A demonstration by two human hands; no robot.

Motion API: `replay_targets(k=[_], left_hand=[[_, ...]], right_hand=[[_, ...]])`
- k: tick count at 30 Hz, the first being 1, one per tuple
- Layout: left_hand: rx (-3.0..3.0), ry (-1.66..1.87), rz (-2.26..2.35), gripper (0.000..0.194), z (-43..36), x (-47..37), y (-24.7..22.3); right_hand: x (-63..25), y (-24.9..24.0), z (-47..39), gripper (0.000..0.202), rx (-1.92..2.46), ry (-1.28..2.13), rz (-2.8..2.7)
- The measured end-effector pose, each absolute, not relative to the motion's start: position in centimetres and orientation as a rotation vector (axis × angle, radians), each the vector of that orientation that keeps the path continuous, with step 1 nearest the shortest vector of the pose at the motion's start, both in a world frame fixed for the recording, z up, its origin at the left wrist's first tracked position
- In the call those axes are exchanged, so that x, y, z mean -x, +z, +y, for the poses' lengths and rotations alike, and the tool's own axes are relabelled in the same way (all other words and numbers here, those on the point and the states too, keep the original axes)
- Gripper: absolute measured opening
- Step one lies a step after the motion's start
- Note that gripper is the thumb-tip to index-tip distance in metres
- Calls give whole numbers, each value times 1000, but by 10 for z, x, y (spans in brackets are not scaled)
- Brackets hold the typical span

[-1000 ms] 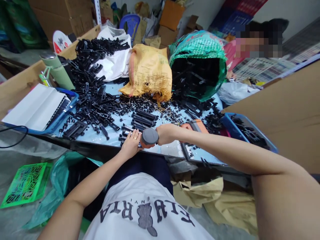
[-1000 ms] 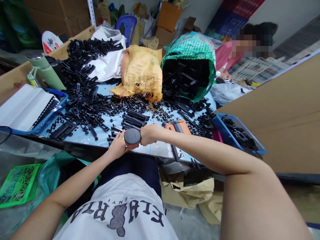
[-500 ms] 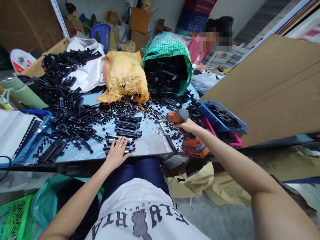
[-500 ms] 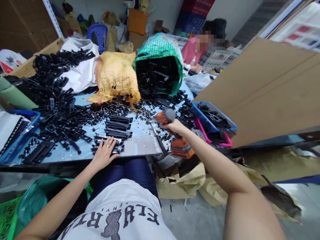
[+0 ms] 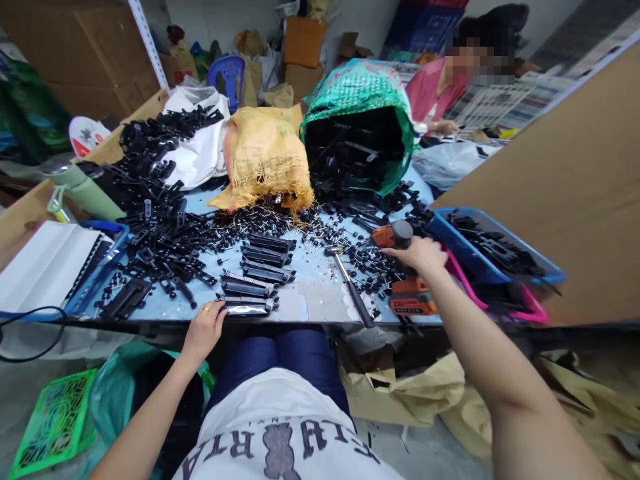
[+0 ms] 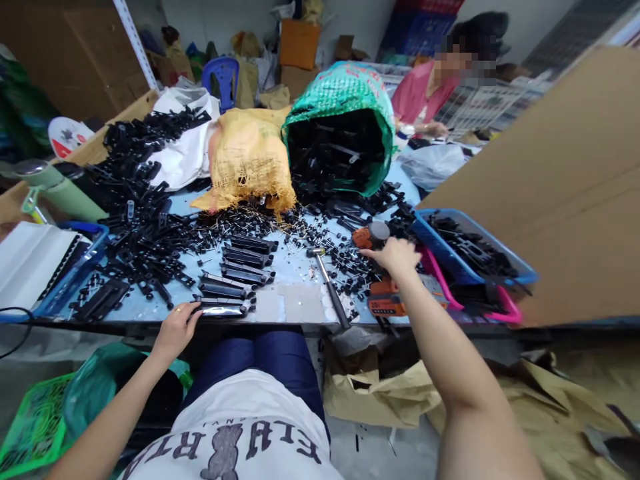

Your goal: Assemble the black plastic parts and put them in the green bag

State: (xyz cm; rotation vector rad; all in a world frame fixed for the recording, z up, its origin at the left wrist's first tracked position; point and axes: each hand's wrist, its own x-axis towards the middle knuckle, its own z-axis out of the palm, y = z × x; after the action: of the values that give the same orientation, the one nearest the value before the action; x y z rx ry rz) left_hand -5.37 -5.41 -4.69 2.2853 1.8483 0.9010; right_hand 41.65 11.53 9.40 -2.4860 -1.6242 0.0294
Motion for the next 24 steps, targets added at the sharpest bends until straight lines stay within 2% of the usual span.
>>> replay_targets(k=[2, 3, 6, 8, 11, 15, 17, 21, 24], left_hand=[[-2215, 978, 1841, 27, -51, 52, -51], [-2188, 1002, 1843, 27, -49, 50, -52], [-2123, 1049, 1861, 27, -47, 44, -53], [-2064, 1088, 1871, 27, -49, 42, -51], [-1847, 1229, 1951, 29, -62, 42, -46], [-1215, 1360, 1968, 25, -88, 34, -48], [-811, 1325, 1819, 31, -97, 23, -53], [-164, 1237, 1505, 60, -99, -4, -58], [-63, 1357, 1240, 50, -94, -19, -55]], right_hand=[[-386, 96, 113, 56, 2261, -308, -1761], [-364, 93, 114, 50, 2099, -355, -1867], [-275, 72, 127, 36, 1652, 24, -2391], [-218, 53, 142, 34, 1424, 280, -2702], [-164, 36, 167, 39, 1303, 405, -2849], [-155, 42, 195, 39, 1202, 551, -2957], [-159, 48, 202, 50, 1178, 742, -2979], [-151, 45, 196, 87, 1382, 1251, -2859], [-140, 34, 174, 86, 1379, 1459, -2813]])
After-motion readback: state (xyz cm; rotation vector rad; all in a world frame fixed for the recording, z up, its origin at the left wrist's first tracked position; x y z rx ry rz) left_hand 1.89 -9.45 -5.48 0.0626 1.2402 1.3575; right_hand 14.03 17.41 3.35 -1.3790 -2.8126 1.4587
